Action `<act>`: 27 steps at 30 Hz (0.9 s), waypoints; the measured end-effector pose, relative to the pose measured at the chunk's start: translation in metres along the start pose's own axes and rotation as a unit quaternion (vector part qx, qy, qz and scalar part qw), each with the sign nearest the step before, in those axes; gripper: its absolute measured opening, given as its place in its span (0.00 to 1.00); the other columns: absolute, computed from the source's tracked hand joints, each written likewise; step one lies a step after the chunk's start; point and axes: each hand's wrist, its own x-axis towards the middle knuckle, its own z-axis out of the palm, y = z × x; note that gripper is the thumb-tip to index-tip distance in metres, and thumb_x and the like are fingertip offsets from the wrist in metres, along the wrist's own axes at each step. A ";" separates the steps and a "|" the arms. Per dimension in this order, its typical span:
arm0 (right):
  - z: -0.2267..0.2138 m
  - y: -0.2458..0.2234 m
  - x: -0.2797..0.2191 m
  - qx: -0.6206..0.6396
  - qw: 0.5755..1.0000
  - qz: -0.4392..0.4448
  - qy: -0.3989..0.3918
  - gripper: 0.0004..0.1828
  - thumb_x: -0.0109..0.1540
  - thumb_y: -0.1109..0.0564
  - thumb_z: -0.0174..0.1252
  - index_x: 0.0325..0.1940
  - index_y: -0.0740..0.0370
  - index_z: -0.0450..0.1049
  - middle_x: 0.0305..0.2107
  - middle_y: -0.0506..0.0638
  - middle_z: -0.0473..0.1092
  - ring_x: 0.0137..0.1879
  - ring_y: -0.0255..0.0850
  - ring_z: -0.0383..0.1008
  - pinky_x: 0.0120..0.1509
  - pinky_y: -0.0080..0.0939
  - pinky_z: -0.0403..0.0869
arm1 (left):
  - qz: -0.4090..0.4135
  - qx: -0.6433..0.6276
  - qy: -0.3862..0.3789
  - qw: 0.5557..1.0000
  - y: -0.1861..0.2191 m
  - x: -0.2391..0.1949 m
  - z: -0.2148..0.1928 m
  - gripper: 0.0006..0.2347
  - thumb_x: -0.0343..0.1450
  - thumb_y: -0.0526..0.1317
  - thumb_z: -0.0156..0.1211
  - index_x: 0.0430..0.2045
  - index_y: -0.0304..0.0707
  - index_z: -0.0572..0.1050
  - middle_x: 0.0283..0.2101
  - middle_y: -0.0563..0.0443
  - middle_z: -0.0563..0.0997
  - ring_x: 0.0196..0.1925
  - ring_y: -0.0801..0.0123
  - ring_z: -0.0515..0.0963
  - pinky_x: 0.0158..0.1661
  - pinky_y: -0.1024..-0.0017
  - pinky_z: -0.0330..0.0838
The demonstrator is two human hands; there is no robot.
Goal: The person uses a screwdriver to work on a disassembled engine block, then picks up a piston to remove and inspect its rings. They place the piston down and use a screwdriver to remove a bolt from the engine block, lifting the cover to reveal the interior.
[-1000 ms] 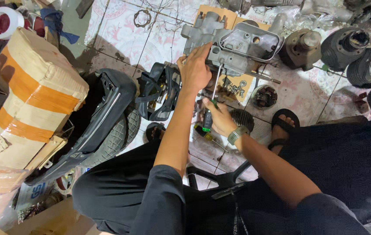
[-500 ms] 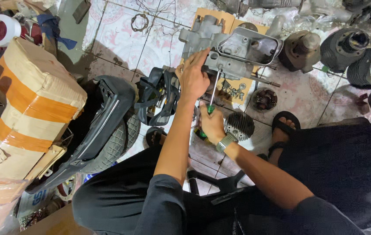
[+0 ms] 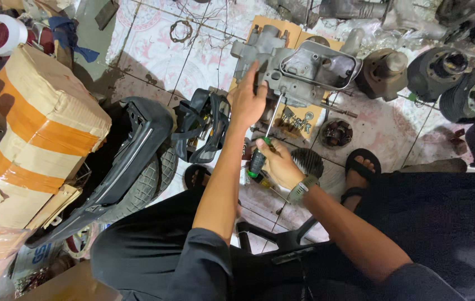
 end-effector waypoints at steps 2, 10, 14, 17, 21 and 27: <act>0.003 -0.013 -0.006 -0.014 0.999 0.044 -0.011 0.15 0.62 0.49 0.57 0.46 0.60 0.65 0.40 0.49 0.66 0.45 0.43 0.74 0.49 0.51 0.75 | 0.037 -0.065 0.069 0.995 0.026 -0.015 -0.017 0.20 0.72 0.41 0.46 0.59 0.34 0.60 0.60 0.32 0.64 0.64 0.41 0.63 0.61 0.44 0.51; -0.006 -0.035 -0.001 -0.001 0.992 0.038 -0.117 0.14 0.62 0.57 0.54 0.50 0.67 0.68 0.38 0.52 0.68 0.42 0.42 0.74 0.48 0.49 0.75 | -0.080 0.004 -0.022 0.997 -0.008 -0.010 0.027 0.16 0.57 0.57 0.64 0.28 0.50 0.77 0.28 0.58 0.81 0.40 0.62 0.81 0.43 0.67 0.73; -0.016 -0.024 0.013 -0.141 0.987 0.007 -0.079 0.22 0.58 0.52 0.62 0.50 0.69 0.69 0.38 0.53 0.69 0.41 0.40 0.75 0.43 0.46 0.78 | -0.102 0.023 -0.011 0.994 -0.009 -0.005 0.032 0.12 0.56 0.53 0.68 0.24 0.52 0.78 0.23 0.61 0.80 0.34 0.65 0.82 0.36 0.71 0.76; -0.021 -0.028 0.014 -0.069 0.990 0.054 -0.110 0.32 0.63 0.52 0.55 0.66 0.67 0.54 0.46 0.59 0.66 0.46 0.43 0.72 0.47 0.42 0.74 | -0.118 0.007 -0.028 0.993 0.009 -0.009 0.018 0.09 0.59 0.47 0.65 0.28 0.47 0.79 0.29 0.53 0.82 0.42 0.58 0.80 0.43 0.65 0.75; -0.038 -0.007 0.035 -0.084 0.989 0.051 -0.108 0.28 0.63 0.53 0.54 0.65 0.64 0.58 0.47 0.54 0.68 0.47 0.41 0.73 0.47 0.40 0.73 | -0.114 0.024 -0.030 0.993 -0.003 -0.002 0.025 0.08 0.61 0.47 0.64 0.28 0.50 0.80 0.30 0.54 0.82 0.42 0.59 0.80 0.43 0.64 0.75; -0.016 -0.038 0.013 -0.161 0.984 -0.015 -0.076 0.21 0.61 0.52 0.58 0.56 0.63 0.70 0.45 0.53 0.71 0.44 0.39 0.73 0.42 0.39 0.76 | -0.123 0.029 -0.052 0.991 0.003 -0.008 0.020 0.06 0.63 0.49 0.60 0.27 0.56 0.80 0.28 0.58 0.82 0.40 0.63 0.81 0.42 0.67 0.76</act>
